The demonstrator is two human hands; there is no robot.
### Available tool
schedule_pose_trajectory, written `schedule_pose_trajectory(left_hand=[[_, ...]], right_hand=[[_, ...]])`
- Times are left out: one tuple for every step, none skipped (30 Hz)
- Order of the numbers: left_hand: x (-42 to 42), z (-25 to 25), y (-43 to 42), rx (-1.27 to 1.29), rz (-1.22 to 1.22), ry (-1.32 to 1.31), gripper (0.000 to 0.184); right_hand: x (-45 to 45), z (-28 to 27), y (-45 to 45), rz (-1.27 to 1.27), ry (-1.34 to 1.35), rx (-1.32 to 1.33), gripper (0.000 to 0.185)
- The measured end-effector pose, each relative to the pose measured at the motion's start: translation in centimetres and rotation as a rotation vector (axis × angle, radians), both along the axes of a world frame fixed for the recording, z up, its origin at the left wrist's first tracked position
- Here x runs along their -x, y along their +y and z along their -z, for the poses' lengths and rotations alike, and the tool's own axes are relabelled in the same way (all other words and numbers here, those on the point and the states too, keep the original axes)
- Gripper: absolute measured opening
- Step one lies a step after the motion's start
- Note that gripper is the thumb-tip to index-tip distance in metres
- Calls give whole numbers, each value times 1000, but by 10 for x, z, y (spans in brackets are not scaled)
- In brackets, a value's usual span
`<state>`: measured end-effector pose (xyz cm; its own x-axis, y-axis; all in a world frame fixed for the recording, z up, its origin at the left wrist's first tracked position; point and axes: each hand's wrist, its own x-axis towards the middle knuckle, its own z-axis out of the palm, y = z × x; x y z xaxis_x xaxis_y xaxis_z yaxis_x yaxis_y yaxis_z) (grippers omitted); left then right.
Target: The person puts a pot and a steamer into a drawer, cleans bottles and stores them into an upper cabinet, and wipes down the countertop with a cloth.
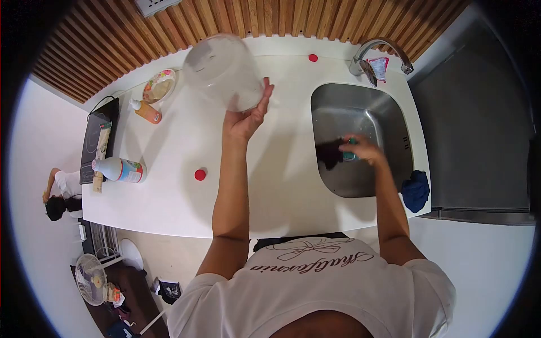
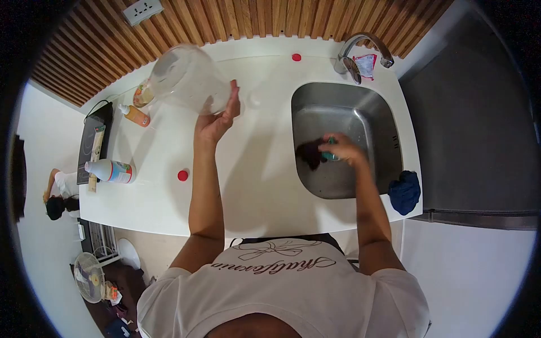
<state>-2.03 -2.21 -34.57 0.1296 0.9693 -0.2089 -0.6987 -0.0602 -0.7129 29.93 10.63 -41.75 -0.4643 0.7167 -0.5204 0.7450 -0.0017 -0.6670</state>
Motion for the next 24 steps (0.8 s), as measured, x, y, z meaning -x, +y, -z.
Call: schedule_pose_trajectory(left_hand=[[3, -2, -6, -1, 3, 3, 49], [6, -4, -10, 1, -42, 2, 47], [10, -6, -14, 2, -86, 2, 45], [12, -9, -20, 15, -97, 4, 43], [14, -10, -24, 13, -98, 10, 43], [16, -11, -30, 37, -122, 8, 42], [19, -11, -35, 61, -149, 7, 41], [22, -11, -40, 58, -155, 15, 41], [26, -10, -46, 63, -184, 48, 40], [30, -9, -52, 68, -211, 83, 40], [33, -9, -58, 66, -216, 91, 40], [36, -10, -63, 42, -238, 107, 40], [38, -10, -67, 19, -260, 122, 43], [40, -11, -70, 52, -269, 119, 44], [44, -11, -71, 46, -272, 128, 44], [46, -11, -71, 59, -278, 136, 45], [49, -10, -69, 74, -283, 144, 46], [53, -7, -67, 55, -269, 137, 48], [58, -7, -61, 52, -275, 140, 48], [61, -8, -56, 33, -247, 110, 46], [63, -8, -51, 13, -222, 77, 46], [67, -6, -42, 22, -228, 71, 46], [73, -4, -29, 5, -205, 44, 48], [78, -4, -14, -18, -180, 17, 51]], right_hand=[[7, -18, 2, 101, 142, -12, 43], [18, -35, 4, 200, 286, -25, 38], [36, -58, 4, 149, 353, -76, 35], [57, -76, 6, 96, 421, -129, 32], [79, -84, 16, -14, 414, -131, 27], [103, -91, 23, -127, 407, -134, 22], [130, -107, 17, -188, 447, -189, 20], [160, -106, 19, -254, 482, -225, 22], [192, -103, 22, -282, 542, -188, 23], [225, -97, 26, -318, 538, -272, 26], [261, -83, 31, -302, 525, -365, 39], [294, -69, 34, -309, 501, -436, 43], [321, -58, 30, -346, 458, -600, 43], [349, -43, 31, -465, 401, -540, 41], [374, -18, 28, -525, 388, -572, 40], [388, 2, 24, -688, 320, -803, 45], [395, 10, 13, -740, 147, -889, 48], [404, 18, 11, -683, 180, -901, 46], [410, 21, 12, -630, 213, -910, 44], [414, 23, 17, -608, 197, -924, 42], [419, 23, 23, -590, 180, -937, 41], [418, 28, 31, -545, 186, -1026, 40], [415, 27, 40, -545, 190, -1047, 41], [410, 26, 47, -528, 100, -1027, 43]])
